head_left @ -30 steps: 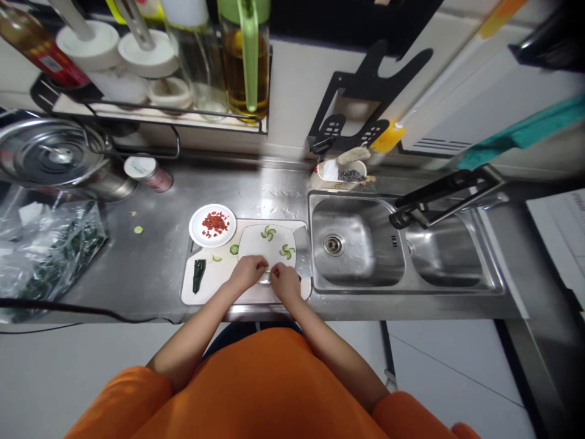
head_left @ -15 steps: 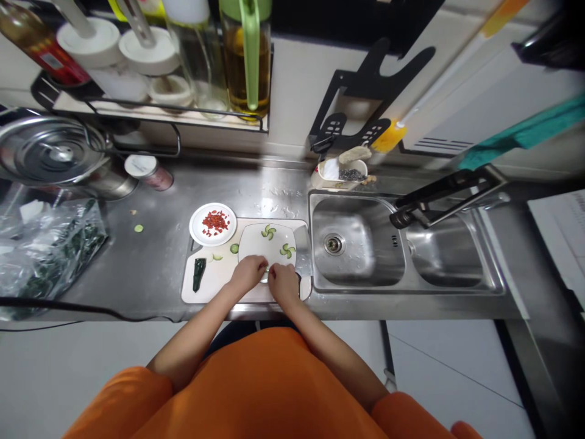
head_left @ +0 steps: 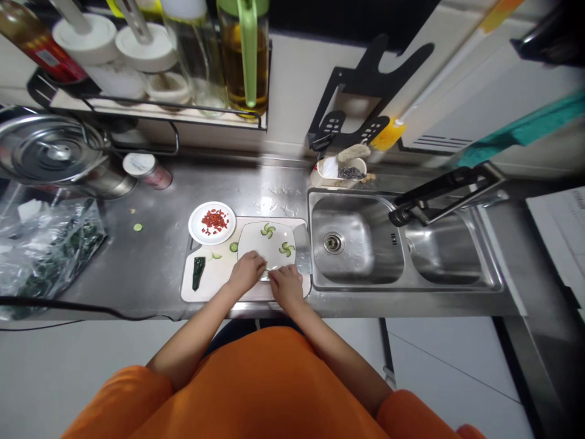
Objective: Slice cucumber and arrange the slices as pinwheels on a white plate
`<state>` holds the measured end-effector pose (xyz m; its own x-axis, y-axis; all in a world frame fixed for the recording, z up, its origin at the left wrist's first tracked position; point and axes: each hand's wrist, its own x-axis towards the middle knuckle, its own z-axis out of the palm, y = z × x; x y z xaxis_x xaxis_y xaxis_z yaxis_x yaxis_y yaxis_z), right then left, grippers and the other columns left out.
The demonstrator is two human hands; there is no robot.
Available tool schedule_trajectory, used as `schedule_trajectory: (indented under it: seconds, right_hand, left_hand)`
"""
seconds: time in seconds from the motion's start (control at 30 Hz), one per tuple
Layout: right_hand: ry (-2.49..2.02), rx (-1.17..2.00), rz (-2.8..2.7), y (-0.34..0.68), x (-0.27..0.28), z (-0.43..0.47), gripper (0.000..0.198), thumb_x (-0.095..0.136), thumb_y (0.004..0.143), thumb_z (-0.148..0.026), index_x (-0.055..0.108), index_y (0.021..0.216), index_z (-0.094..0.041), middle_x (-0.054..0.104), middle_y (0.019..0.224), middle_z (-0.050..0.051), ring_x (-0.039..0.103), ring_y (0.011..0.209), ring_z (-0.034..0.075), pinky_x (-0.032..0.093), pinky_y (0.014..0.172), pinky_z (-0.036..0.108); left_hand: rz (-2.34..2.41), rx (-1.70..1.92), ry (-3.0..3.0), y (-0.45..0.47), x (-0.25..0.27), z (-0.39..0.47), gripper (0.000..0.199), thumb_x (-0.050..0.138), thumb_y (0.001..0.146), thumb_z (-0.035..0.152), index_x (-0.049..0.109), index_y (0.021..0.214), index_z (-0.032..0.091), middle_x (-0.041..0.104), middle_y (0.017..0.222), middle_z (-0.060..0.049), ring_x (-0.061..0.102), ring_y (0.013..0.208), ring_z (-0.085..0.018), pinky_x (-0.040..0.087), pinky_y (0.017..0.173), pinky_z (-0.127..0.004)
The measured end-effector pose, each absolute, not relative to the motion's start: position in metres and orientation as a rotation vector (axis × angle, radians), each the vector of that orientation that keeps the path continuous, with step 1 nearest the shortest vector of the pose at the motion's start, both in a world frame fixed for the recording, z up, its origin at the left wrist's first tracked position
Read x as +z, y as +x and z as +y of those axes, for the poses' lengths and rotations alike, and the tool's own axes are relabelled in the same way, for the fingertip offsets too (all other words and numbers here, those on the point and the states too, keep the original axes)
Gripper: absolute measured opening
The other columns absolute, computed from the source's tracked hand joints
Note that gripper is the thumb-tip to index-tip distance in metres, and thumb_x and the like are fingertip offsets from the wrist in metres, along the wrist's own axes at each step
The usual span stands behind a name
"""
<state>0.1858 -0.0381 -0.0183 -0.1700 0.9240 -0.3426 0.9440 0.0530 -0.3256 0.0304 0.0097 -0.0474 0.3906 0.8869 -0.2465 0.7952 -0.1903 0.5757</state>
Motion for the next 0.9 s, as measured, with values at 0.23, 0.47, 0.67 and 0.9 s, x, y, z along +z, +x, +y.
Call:
schedule_trajectory:
  seconds: [0.23,0.47,0.67,0.9]
  right_hand:
    - [1.936,-0.731,2.306,0.1879,-0.0170,-0.0441,0.023,0.046,0.091,-0.029,0.068,0.096,-0.028,0.061,0.099,0.006,0.038,0.099,0.022,0.026,0.071,0.031]
    - [1.929,-0.761,2.280,0.1873,-0.0142,-0.0434,0.023,0.045,0.092,-0.030,0.068,0.095,-0.029,0.060,0.100,0.005,0.038,0.100,0.022,0.026,0.072,0.031]
    - [1.929,-0.787,2.259,0.1872,-0.0131,-0.0422,0.025,0.043,0.092,-0.029,0.068,0.096,-0.029,0.060,0.101,0.006,0.037,0.101,0.022,0.027,0.074,0.031]
    - [1.976,-0.838,2.251,0.1905,-0.0096,-0.0393,0.025,0.045,0.091,-0.030,0.068,0.100,-0.031,0.062,0.097,0.006,0.038,0.104,0.022,0.027,0.075,0.031]
  left_hand:
    - [1.444,0.186,2.010,0.0303,-0.0483,0.0097,0.017,0.051,0.082,0.022,0.067,0.080,0.018,0.059,0.084,-0.007,0.056,0.085,-0.017,0.044,0.077,-0.028]
    - [1.438,0.174,1.975,0.0302,-0.0433,0.0094,0.018,0.051,0.082,0.021,0.068,0.081,0.018,0.059,0.085,-0.007,0.056,0.086,-0.018,0.044,0.079,-0.029]
    - [1.440,0.176,1.938,0.0300,-0.0418,0.0106,0.017,0.052,0.081,0.021,0.069,0.081,0.018,0.061,0.086,-0.007,0.057,0.088,-0.018,0.044,0.082,-0.029]
    - [1.475,0.340,1.864,0.0240,-0.0434,0.0109,0.016,0.054,0.080,0.022,0.069,0.082,0.019,0.065,0.087,-0.006,0.059,0.089,-0.018,0.045,0.084,-0.029]
